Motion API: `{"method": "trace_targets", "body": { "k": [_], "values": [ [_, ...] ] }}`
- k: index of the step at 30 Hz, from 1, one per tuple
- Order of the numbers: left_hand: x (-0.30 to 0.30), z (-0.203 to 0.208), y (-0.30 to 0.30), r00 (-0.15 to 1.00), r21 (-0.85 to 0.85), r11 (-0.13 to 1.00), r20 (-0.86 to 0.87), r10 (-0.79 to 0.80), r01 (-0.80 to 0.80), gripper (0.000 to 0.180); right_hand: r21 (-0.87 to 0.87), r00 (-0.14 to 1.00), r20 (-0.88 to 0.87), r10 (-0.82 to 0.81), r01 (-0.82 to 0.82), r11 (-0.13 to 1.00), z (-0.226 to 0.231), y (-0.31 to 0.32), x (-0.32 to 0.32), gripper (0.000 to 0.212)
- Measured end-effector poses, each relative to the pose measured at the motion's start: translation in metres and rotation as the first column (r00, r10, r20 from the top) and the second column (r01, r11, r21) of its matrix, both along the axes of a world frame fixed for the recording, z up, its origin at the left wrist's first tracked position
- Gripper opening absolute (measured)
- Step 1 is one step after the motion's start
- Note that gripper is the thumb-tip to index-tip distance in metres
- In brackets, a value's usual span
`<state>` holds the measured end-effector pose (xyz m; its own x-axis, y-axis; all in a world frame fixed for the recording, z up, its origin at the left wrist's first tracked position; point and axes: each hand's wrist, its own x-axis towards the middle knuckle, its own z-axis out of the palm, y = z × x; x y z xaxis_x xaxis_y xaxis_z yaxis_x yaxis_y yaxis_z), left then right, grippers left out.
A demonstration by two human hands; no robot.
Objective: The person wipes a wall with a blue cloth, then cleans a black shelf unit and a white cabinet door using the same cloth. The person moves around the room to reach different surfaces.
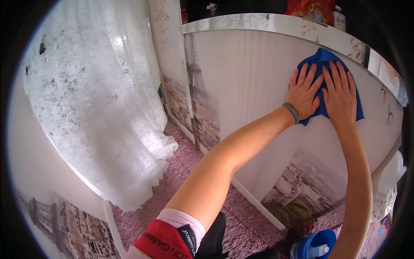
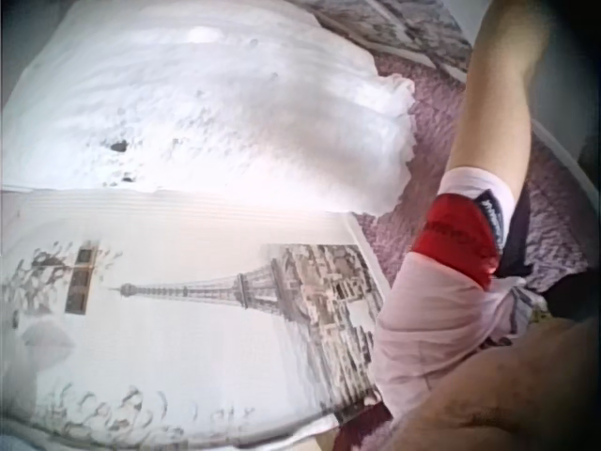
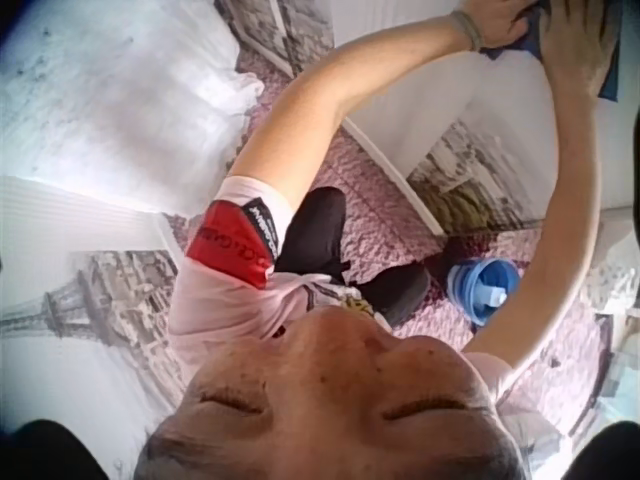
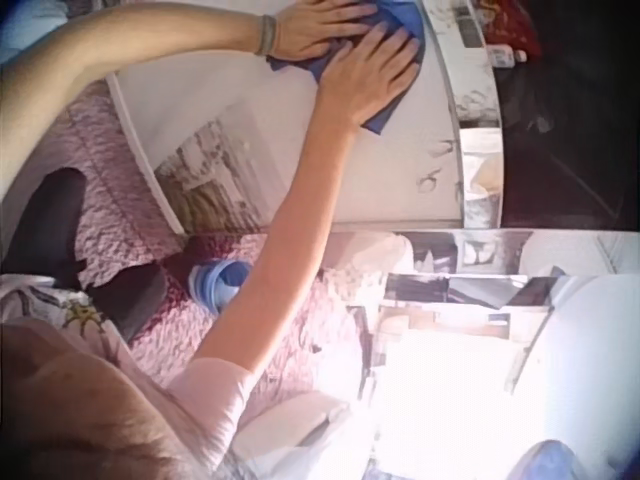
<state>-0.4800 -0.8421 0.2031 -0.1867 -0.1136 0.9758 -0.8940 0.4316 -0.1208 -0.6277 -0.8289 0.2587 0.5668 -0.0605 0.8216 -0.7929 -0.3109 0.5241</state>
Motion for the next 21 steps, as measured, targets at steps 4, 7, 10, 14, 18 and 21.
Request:
{"method": "trace_targets", "body": {
  "k": [4,7,10,14,18,21],
  "values": [
    [0.0007,-0.0002,0.0000,1.000,-0.016,1.000,-0.011,0.000,0.000,0.062,0.000,1.000,0.005,0.016,-0.016,1.000,-0.0017,-0.0009,0.0017,0.049],
    [0.0022,-0.0014,0.0022,0.999,-0.021,0.999,0.011,0.049,-0.049,0.064,-0.002,1.000,-0.001,-0.004,0.004,1.000,-0.0016,0.0008,0.0032,0.049],
    [-0.0003,0.0007,0.0037,0.997,-0.005,0.998,0.018,0.068,-0.068,0.065,-0.005,1.000,0.006,-0.009,0.009,1.000,-0.0020,-0.0003,0.0017,0.048],
    [-0.0012,0.0006,0.0060,0.991,0.035,0.991,0.029,0.129,-0.130,0.067,0.003,0.999,-0.002,-0.034,0.034,0.999,-0.0019,-0.0006,0.0017,0.049],
    [-0.0051,-0.0022,0.0074,0.980,0.073,0.977,0.022,0.199,-0.200,0.068,0.056,0.999,-0.028,-0.028,0.029,0.998,-0.0012,-0.0023,0.0020,0.050],
    [-0.0069,-0.0006,0.0080,0.978,0.084,0.975,0.013,0.207,-0.207,0.068,0.029,0.999,-0.028,0.016,-0.015,0.999,0.0015,-0.0055,0.0005,0.050]
  ]
}}
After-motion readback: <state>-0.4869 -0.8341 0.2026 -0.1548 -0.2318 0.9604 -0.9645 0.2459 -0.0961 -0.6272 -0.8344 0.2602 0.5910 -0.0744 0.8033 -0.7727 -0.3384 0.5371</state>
